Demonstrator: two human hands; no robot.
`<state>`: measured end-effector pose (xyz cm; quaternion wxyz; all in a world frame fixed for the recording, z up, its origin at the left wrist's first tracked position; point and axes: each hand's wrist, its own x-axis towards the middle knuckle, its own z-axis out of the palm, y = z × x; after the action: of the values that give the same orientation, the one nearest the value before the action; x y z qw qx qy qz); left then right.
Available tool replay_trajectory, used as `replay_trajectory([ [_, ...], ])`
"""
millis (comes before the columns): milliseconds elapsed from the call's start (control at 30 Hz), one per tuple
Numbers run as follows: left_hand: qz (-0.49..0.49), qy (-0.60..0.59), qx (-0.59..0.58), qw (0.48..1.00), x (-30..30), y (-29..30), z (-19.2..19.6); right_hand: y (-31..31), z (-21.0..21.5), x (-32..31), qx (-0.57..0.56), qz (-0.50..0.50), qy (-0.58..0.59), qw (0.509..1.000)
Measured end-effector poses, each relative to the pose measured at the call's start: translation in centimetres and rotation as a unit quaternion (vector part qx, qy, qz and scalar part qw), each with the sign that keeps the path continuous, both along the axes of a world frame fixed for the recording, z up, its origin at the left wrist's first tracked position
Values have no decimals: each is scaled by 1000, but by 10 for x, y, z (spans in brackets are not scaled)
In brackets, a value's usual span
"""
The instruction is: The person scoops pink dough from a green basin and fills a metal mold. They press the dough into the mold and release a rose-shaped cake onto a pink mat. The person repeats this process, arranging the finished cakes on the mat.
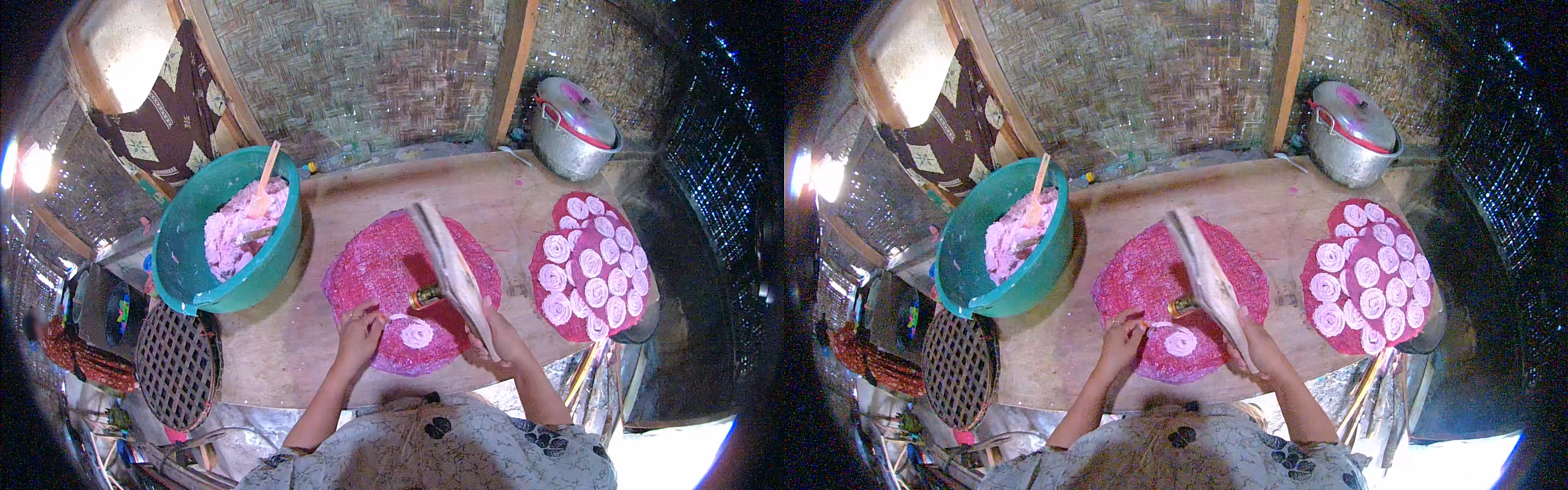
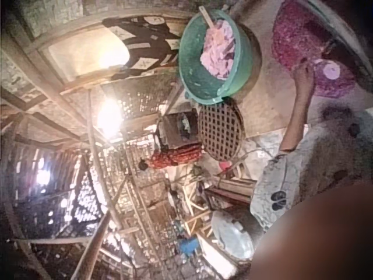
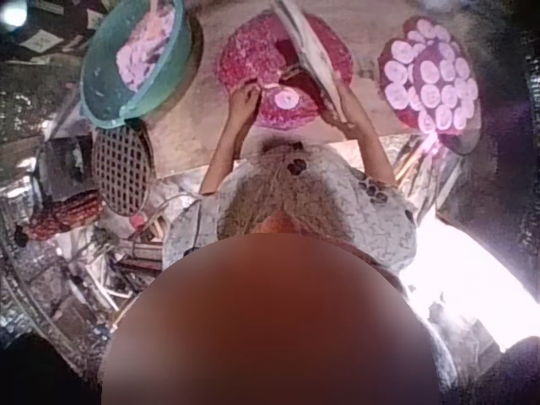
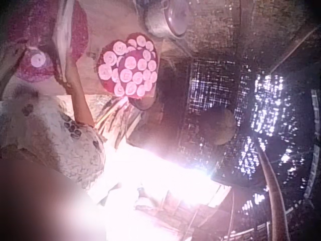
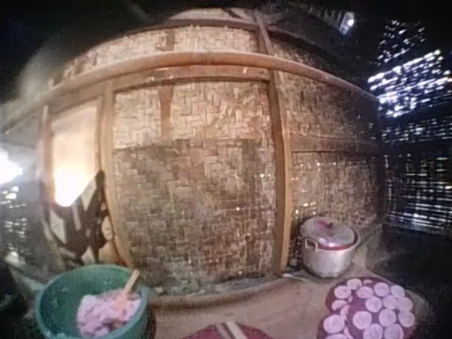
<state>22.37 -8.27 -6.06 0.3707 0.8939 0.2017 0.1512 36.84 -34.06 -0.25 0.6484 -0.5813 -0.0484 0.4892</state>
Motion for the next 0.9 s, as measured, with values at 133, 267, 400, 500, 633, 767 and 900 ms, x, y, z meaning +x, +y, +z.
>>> replay_trajectory([
  [133,17,27,111,993,0,-10,7,-12,-5,3,102,-35,127,986],
  [267,19,33,188,982,5,-12,9,-21,-13,5,101,-88,143,981],
  [400,20,86,252,964,11,-14,13,-33,-19,7,141,-86,158,974],
  [500,-14,7,205,979,11,-19,20,-40,-22,7,119,-115,145,976],
  [633,-103,-3,166,981,12,-28,24,-45,-24,7,132,-124,145,973],
  [767,-84,24,205,975,15,-35,19,-46,-28,7,154,-117,151,970],
  [900,-112,38,201,972,16,-37,21,-46,-35,7,252,-80,233,936],
])
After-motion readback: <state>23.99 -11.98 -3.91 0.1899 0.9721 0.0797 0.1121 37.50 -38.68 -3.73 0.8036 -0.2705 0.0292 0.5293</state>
